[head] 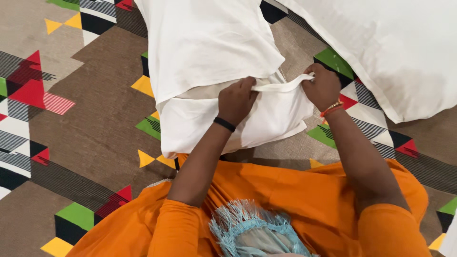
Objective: The person sits on a patterned bedspread and inserts a pillow into a white pillowcase by hand. They smooth the pillowcase, adjust the pillow inside, and then smooth the bedspread.
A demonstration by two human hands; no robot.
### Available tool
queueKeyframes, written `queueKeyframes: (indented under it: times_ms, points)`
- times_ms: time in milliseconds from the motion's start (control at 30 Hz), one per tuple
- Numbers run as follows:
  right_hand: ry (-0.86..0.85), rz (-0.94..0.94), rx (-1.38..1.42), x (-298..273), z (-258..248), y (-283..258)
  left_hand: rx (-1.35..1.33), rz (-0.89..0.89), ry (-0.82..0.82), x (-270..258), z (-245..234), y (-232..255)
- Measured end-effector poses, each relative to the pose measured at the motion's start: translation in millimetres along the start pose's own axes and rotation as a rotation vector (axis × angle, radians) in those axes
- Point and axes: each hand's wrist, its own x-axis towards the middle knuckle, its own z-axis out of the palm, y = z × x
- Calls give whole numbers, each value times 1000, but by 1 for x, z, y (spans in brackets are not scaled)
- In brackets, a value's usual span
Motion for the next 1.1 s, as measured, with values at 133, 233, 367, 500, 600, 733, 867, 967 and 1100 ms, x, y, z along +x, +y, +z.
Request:
queueKeyframes:
  times_ms: [133, 233, 367, 500, 600, 733, 867, 967, 1100]
  points:
    - [-217, 379, 880, 10, 25, 7, 93, -20, -22, 7, 9, -10]
    - [-98, 102, 917, 5, 27, -1, 163, 11, -16, 13, 18, -18]
    - [-200, -74, 664, -7, -1, -22, 251, 109, 26, 23, 10, -30]
    - [-266, -308, 517, -10, -24, -42, 259, 167, 1, 18, -17, -29]
    - [-82, -446, 47, -24, -23, -62, 219, 232, 72, 6, -32, -18]
    - [-102, -674, -212, -60, 15, -94, 364, 194, 150, 7, -38, -12]
    - [-220, -787, -160, -86, 53, -108, 369, 94, 165, 21, -30, -30]
    - [-284, -751, -75, -76, 59, -95, 221, 81, 162, 18, -24, -41]
    - [-211, -770, -71, -71, 71, -86, -30, 97, 188, 0, -20, -33]
